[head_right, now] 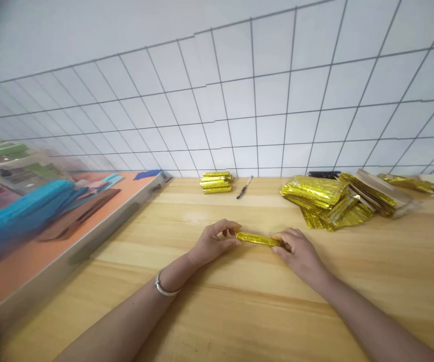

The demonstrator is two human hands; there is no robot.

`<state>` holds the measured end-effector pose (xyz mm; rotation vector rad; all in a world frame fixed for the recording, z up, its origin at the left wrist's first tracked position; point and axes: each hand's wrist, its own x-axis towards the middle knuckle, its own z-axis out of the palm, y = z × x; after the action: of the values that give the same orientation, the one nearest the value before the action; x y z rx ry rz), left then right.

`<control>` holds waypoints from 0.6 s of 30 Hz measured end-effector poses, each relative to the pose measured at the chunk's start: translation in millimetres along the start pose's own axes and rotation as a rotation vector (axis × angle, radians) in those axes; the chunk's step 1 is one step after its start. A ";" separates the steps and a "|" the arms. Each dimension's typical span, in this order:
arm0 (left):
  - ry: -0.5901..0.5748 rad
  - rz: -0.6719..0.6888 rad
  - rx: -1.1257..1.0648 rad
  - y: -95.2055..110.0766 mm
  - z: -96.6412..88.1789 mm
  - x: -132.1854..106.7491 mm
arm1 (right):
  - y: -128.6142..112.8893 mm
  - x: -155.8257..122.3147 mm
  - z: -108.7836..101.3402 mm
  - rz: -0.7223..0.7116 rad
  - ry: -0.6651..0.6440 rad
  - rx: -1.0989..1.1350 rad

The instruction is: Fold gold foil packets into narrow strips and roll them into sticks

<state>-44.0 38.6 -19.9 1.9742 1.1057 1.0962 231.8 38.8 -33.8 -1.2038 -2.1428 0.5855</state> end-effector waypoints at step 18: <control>0.085 0.338 -0.088 49.8 21.2 -8.8 | -1.9 -3.7 -2.2 0.077 -0.024 0.160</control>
<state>-9.7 5.6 7.3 2.1093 0.7652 1.3892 233.7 34.9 -32.1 -1.2000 -2.0335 0.7932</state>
